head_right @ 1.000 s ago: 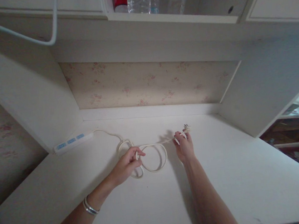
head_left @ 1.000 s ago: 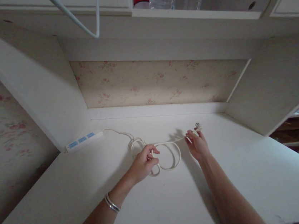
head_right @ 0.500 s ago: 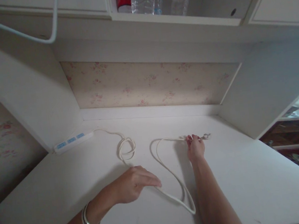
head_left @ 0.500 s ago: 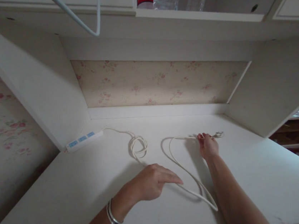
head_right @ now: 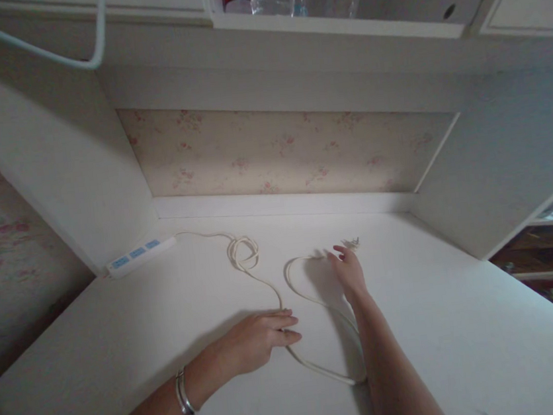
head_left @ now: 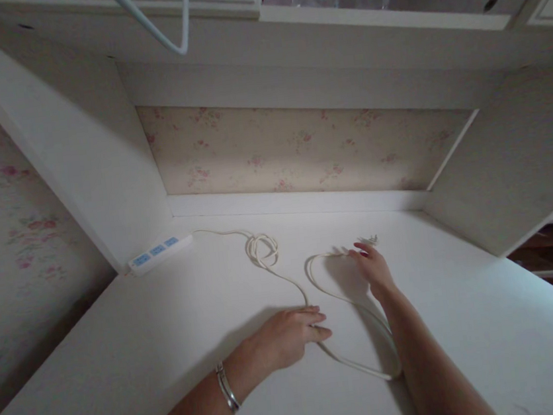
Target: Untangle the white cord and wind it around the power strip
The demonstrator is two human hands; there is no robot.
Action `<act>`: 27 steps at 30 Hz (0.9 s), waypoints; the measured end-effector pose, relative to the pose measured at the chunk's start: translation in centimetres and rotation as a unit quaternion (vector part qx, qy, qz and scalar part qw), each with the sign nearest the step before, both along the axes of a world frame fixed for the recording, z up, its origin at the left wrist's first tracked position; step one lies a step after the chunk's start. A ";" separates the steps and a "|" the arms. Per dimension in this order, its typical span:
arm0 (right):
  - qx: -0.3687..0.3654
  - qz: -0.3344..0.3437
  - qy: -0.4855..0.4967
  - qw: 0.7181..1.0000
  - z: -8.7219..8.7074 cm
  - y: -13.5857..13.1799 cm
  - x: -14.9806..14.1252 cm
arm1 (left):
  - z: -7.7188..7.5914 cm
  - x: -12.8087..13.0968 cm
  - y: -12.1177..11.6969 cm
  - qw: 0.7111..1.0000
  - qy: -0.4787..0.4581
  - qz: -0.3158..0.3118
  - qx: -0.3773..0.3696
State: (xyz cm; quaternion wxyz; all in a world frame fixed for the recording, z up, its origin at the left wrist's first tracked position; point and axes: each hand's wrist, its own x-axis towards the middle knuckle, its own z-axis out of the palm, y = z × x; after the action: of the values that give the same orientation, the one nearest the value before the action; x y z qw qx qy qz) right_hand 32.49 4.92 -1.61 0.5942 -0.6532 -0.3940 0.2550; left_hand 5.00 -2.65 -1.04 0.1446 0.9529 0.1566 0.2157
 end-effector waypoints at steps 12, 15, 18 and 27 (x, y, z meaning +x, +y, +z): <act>0.023 0.380 -0.372 0.847 1.6 -5.0 -11.8 | 0.9 -3.4 5.2 0.902 -0.163 0.387 -0.100; 0.027 0.398 -0.404 0.823 1.3 -5.1 -12.1 | -0.5 -4.6 7.4 0.840 -0.193 0.468 -0.197; 0.023 0.409 -0.386 0.827 1.5 -4.9 -11.9 | -1.8 -5.1 8.7 0.826 -0.201 0.470 -0.237; -0.022 0.430 -0.278 0.859 1.6 -4.9 -11.0 | -1.7 -5.0 8.7 0.788 -0.266 0.439 -0.341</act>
State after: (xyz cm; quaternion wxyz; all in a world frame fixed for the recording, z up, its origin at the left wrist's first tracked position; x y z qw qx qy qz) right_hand 21.45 -0.01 0.01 0.2767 -0.4752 -0.7788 0.3019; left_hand -0.05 6.06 -2.75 0.3857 0.5754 0.5763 0.4336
